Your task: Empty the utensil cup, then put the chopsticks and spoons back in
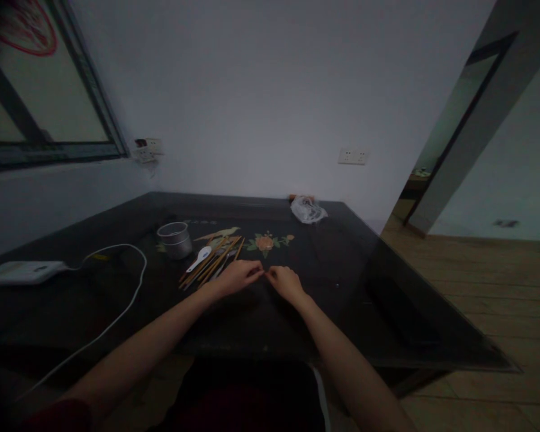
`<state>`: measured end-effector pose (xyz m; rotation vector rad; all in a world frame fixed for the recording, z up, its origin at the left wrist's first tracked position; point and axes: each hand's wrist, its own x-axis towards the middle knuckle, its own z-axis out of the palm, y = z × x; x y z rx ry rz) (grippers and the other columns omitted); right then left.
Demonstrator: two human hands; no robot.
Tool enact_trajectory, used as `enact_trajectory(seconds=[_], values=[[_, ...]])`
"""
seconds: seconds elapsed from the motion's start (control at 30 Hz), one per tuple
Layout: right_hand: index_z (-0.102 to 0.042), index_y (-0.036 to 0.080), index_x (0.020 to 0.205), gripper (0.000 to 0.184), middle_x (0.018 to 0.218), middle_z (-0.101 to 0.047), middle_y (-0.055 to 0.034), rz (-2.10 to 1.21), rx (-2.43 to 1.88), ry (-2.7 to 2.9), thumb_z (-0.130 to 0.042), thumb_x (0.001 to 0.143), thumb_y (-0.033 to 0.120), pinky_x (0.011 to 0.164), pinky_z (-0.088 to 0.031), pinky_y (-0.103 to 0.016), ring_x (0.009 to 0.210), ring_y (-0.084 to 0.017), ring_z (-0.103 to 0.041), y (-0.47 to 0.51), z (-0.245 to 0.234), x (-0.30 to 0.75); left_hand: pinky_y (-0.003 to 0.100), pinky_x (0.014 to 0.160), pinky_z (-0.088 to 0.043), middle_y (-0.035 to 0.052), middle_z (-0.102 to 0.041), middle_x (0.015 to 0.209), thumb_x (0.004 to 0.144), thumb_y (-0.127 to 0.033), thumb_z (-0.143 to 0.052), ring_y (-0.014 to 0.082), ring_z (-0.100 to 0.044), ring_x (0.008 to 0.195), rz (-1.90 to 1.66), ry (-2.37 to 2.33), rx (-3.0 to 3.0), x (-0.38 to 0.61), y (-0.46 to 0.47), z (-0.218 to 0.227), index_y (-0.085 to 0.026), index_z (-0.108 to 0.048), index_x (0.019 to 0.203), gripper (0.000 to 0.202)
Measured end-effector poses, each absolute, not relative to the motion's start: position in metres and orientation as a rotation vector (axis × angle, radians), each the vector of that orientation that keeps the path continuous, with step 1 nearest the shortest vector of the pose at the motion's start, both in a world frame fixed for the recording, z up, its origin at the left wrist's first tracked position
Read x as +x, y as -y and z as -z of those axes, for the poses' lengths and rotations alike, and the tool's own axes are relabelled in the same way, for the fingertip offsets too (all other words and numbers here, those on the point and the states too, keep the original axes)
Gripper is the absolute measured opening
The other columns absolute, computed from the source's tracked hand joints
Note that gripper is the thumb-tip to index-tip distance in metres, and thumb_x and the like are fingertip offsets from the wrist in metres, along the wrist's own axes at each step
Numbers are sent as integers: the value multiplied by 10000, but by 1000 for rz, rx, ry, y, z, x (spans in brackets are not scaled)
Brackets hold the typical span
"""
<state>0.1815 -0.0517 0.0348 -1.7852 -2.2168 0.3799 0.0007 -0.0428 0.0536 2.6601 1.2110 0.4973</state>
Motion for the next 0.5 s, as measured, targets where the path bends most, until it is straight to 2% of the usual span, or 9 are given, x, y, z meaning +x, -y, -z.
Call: enact_trajectory(seconds=[0.23,0.37,0.5], values=[[-670,222,869,299,830,-686,-55,-389,-1806,2228,-444,912,412,582,-307,-228,772,-171,-623,50,-33,181,236,670,-427,19,-644,773,896,-378,-411,146,-583,720,-1001,-1390,2434,-65,5,-89,-174,-598,876,277],[-671,222,868,292,822,-681,-53,-376,-1792,2232,-446,908,404,572,-299,-229,759,-168,-616,47,-30,182,266,743,-456,47,-651,835,843,-354,-460,171,-592,800,-1060,-1591,2350,-109,-17,-72,-165,-603,834,236],[-670,220,853,295,814,-681,-47,-387,-1775,2221,-444,910,400,569,-296,-225,746,-162,-613,47,-29,182,318,866,-456,71,-646,942,820,-319,-465,194,-592,929,-1082,-1584,2373,-130,-26,-50,-168,-605,872,213]])
